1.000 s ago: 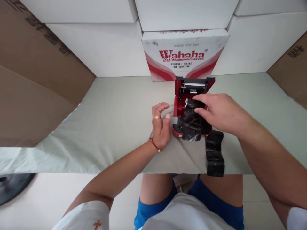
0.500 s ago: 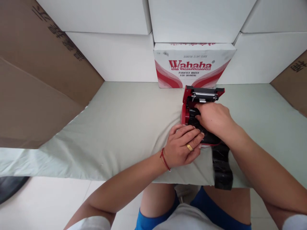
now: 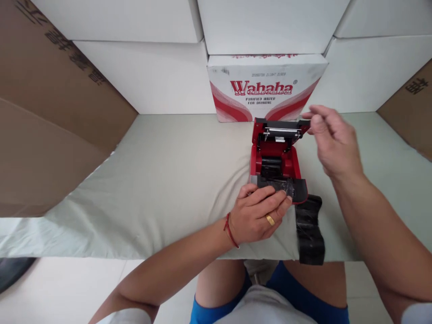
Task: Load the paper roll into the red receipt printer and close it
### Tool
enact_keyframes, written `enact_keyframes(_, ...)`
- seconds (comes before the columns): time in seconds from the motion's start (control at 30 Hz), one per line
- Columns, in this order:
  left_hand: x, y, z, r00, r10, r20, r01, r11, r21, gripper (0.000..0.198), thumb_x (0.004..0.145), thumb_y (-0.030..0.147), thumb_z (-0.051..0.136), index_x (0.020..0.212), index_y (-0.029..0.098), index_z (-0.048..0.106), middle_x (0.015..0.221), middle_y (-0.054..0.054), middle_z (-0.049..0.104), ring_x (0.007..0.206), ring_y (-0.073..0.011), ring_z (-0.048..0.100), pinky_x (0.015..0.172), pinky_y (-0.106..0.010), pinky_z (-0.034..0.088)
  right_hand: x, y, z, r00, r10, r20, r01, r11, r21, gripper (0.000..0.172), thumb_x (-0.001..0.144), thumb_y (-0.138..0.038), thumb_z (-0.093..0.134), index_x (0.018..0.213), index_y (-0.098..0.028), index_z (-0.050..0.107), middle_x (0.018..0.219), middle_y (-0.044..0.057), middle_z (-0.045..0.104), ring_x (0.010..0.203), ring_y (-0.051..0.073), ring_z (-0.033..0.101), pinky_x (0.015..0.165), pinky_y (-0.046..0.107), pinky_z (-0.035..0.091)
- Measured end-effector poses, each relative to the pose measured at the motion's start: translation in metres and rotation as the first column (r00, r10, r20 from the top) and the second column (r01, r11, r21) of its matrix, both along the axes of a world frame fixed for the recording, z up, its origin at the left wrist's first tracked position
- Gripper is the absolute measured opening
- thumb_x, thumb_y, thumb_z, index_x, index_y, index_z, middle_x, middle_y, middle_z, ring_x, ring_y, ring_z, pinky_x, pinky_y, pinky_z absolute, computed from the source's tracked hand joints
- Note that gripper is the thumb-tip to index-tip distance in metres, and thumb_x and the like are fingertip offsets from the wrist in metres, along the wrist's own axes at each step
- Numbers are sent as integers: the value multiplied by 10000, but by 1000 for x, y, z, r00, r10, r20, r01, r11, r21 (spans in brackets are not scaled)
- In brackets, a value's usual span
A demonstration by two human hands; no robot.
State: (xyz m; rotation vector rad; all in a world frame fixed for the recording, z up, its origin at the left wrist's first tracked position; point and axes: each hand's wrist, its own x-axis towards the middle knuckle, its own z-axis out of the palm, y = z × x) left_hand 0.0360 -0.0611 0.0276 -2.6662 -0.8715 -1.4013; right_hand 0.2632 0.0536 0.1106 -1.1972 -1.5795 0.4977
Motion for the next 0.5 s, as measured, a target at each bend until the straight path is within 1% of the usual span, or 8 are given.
enact_keyframes(0.07, 2, 1, 3, 999, 43, 12, -43, 995, 94, 404, 1051, 222, 668, 1435, 342, 716, 1232, 11, 895, 1130, -212, 793, 1007, -400, 423, -5, 0, -8, 997, 74, 23, -74, 997, -16, 413, 1131, -508, 615, 1426, -252, 749, 1322, 81, 840, 1208, 241, 771, 1120, 442, 577)
enact_keyframes(0.17, 2, 2, 5, 998, 37, 46, -43, 987, 154, 332, 1060, 209, 660, 1363, 314, 746, 1176, 21, 902, 1058, -190, 786, 988, -394, 420, -8, -18, -7, 996, 54, 65, -55, 998, 14, 378, 1148, -514, 589, 1312, -262, 819, 1195, 50, 858, 1159, 245, 788, 1102, 448, 587)
enact_keyframes(0.23, 1, 1, 4, 999, -10, 49, 5, 995, 96, 386, 1071, 207, 647, 1432, 331, 714, 1206, 32, 901, 1069, -189, 786, 987, -393, 416, -6, -36, -4, 990, 81, 119, -86, 995, 43, 377, 1164, -499, 562, 1199, -268, 857, 1195, 53, 864, 1175, 249, 790, 1111, 448, 584)
enact_keyframes(0.27, 0, 1, 3, 998, -36, 56, 33, 998, 49, 443, 1073, 203, 647, 1490, 351, 681, 1228, 35, 898, 1084, -191, 786, 983, -393, 411, -4, -44, -4, 981, 115, 153, -124, 991, 50, 384, 1172, -485, 545, 1183, -271, 864, 1227, 60, 865, 1212, 254, 786, 1133, 455, 577)
enact_keyframes(0.33, -1, 0, 2, 995, -65, 78, 66, 998, -11, 532, 1071, 189, 658, 1567, 380, 626, 1241, 35, 893, 1095, -190, 781, 970, -387, 401, 2, -57, -6, 956, 202, 211, -217, 975, 47, 393, 1187, -450, 507, 1240, -281, 858, 1322, 76, 852, 1318, 263, 763, 1202, 482, 550)
enact_keyframes(0.37, -1, 0, 2, 995, -59, 86, 59, 998, 3, 531, 1069, 179, 661, 1560, 379, 633, 1224, 35, 893, 1084, -186, 777, 964, -380, 399, 5, -62, -8, 944, 241, 227, -257, 965, 44, 400, 1193, -436, 489, 1288, -285, 847, 1366, 82, 841, 1368, 265, 746, 1239, 501, 531)
enact_keyframes(0.43, 1, 1, 4, 997, -18, 73, 11, 995, 101, 423, 1078, 170, 655, 1451, 365, 708, 1173, 46, 891, 1050, -167, 770, 956, -362, 411, 12, -67, -17, 923, 297, 246, -313, 949, 29, 409, 1200, -412, 469, 1359, -292, 826, 1432, 85, 819, 1447, 269, 708, 1303, 541, 481)
enact_keyframes(0.5, 3, 1, 7, 998, 38, 46, -45, 982, 185, 289, 1105, 175, 618, 1297, 337, 762, 1121, 62, 893, 1018, -143, 769, 946, -345, 437, 16, -68, -28, 912, 327, 248, -349, 936, 51, 410, 1202, -398, 464, 1369, -303, 826, 1438, 73, 819, 1462, 270, 702, 1331, 560, 451)
